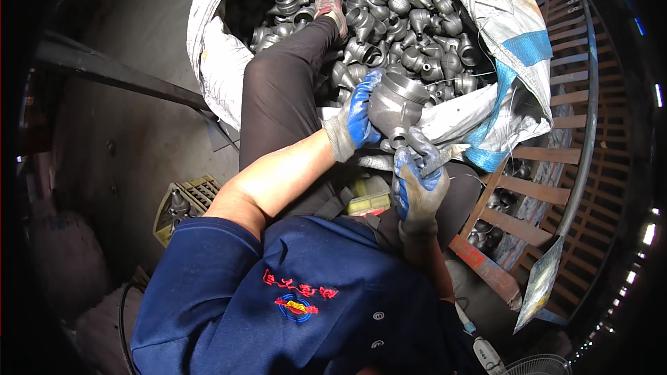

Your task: Inspecting metal castings and removing burrs using a small hand tool.

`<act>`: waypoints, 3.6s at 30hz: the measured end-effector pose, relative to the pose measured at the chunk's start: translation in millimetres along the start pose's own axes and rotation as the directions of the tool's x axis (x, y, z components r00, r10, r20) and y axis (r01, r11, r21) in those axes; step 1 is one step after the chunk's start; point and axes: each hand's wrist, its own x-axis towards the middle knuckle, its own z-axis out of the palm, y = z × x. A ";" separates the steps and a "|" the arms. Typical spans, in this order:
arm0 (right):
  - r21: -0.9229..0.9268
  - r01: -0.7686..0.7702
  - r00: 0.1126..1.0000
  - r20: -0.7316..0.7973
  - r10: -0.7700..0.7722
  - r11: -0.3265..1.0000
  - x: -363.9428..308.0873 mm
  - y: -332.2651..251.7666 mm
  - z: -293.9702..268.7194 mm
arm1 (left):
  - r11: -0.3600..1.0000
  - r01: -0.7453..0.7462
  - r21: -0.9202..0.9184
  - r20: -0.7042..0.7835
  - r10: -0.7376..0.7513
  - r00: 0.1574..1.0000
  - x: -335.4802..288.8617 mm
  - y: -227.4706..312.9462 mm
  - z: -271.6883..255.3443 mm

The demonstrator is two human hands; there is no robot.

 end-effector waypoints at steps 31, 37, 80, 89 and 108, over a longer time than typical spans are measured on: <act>0.303 -0.322 0.925 -0.100 0.366 0.897 20.0 23.4 -57.9 | 0.849 -0.346 0.398 0.046 0.359 0.932 -11.5 10.6 36.4; 0.366 -0.361 0.903 -0.090 0.419 0.858 19.8 23.9 -63.0 | 0.806 -0.345 0.481 0.108 0.336 0.935 -11.8 14.7 33.4; -0.166 -0.198 0.972 -0.163 0.171 0.966 77.7 -29.6 -66.8 | 0.665 0.051 0.745 0.051 -0.133 0.990 -33.3 -7.9 33.1; -0.248 -0.254 0.967 -0.063 0.246 0.935 79.3 -36.9 -58.5 | 0.685 0.010 0.729 0.153 -0.178 0.972 -32.9 -14.4 39.9; -0.568 0.171 0.979 0.188 -0.076 0.805 22.2 -38.6 -51.8 | 0.774 -0.098 0.625 0.137 0.015 0.990 -35.0 -11.7 23.2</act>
